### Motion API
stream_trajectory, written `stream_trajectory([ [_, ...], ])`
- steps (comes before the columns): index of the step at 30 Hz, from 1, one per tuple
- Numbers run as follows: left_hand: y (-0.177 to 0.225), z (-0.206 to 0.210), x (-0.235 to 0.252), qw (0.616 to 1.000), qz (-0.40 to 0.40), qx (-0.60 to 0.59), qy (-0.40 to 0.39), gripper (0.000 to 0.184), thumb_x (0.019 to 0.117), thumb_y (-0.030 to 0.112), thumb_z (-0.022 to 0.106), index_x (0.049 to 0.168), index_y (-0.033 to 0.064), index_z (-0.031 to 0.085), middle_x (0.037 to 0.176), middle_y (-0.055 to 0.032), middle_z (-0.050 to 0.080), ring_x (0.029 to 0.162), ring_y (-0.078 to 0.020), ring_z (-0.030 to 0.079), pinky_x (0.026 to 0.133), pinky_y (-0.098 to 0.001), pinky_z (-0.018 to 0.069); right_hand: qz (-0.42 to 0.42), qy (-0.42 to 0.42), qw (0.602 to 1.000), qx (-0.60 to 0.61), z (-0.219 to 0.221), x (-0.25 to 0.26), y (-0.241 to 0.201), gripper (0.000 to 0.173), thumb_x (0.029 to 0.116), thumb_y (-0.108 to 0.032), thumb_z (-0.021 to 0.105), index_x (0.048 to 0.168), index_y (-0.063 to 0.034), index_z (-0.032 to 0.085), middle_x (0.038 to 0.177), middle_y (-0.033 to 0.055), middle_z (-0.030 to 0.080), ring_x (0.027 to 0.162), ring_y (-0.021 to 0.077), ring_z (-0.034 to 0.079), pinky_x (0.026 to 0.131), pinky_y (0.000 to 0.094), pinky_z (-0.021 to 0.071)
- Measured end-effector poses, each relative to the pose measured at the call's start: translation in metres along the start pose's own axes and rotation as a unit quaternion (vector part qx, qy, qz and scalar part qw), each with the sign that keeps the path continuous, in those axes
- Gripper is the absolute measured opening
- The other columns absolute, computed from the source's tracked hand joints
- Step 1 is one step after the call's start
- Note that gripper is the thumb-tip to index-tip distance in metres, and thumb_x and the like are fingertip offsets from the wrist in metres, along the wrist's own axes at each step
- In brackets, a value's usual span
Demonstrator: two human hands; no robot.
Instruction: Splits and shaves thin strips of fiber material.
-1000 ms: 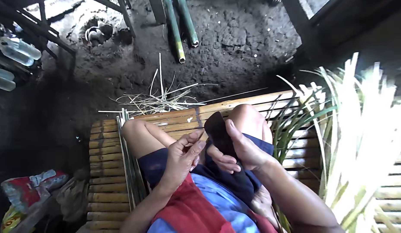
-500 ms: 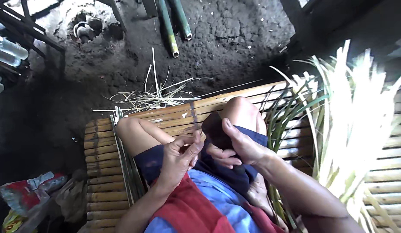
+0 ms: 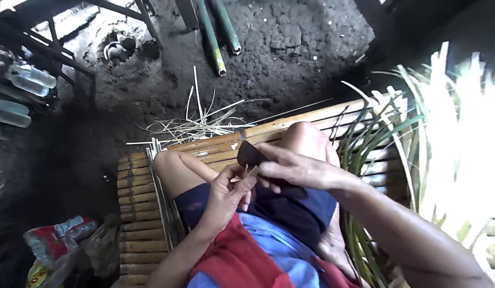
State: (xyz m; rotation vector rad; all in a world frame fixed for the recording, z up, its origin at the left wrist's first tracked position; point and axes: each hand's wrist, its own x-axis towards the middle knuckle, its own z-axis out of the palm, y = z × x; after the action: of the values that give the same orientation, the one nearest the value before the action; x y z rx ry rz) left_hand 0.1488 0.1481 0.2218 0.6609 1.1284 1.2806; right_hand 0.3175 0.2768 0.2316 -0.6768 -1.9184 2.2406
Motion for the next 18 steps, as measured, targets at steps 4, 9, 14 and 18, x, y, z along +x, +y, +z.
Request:
stream_trajectory([
  [4,0.014,-0.024,0.024,0.964,0.209,0.164,0.001,0.032,0.1038,0.040,0.056,0.095,0.0150,0.074,0.098,0.0118,0.071,0.085,0.0032,0.066,0.076,-0.0191,0.0572,-0.140,0.177,0.972,-0.070,0.015,0.018,-0.001,0.021,0.0990,-0.025,0.065,0.083,-0.0126,0.070,0.062,-0.0069,0.064,0.050,-0.0002,0.057,0.045,0.0155,0.0493],
  [9,0.010,-0.005,0.069,0.979,0.170,-0.108,-0.010,0.043,0.1078,0.055,0.034,0.113,0.0286,0.067,0.076,0.0141,0.062,0.063,0.0066,0.059,0.059,-0.0108,0.0496,-0.265,0.306,0.900,-0.159,0.037,0.052,0.015,0.027,0.0906,-0.033,0.073,0.080,-0.0091,0.070,0.065,-0.0075,0.061,0.056,-0.0054,0.053,0.051,0.0136,0.0437],
  [14,0.015,0.002,0.066,0.957,0.124,-0.227,-0.132,0.053,0.1064,0.061,0.023,0.092,0.0208,0.055,0.060,0.0071,0.043,0.046,-0.0002,0.044,0.043,-0.0132,0.0359,-0.334,0.305,0.879,-0.150,0.038,0.046,0.022,0.026,0.0903,-0.024,0.074,0.075,-0.0051,0.066,0.069,-0.0042,0.059,0.062,-0.0027,0.054,0.057,0.0133,0.0459],
  [18,0.022,-0.006,0.073,0.946,0.149,-0.275,-0.085,0.057,0.1058,0.061,0.020,0.084,0.0193,0.051,0.051,0.0086,0.034,0.041,-0.0026,0.035,0.043,-0.0158,0.0300,-0.349,0.226,0.903,-0.103,0.042,0.011,0.023,0.027,0.0955,-0.032,0.070,0.079,-0.0115,0.065,0.072,-0.0087,0.060,0.067,-0.0059,0.057,0.061,0.0111,0.0489],
])
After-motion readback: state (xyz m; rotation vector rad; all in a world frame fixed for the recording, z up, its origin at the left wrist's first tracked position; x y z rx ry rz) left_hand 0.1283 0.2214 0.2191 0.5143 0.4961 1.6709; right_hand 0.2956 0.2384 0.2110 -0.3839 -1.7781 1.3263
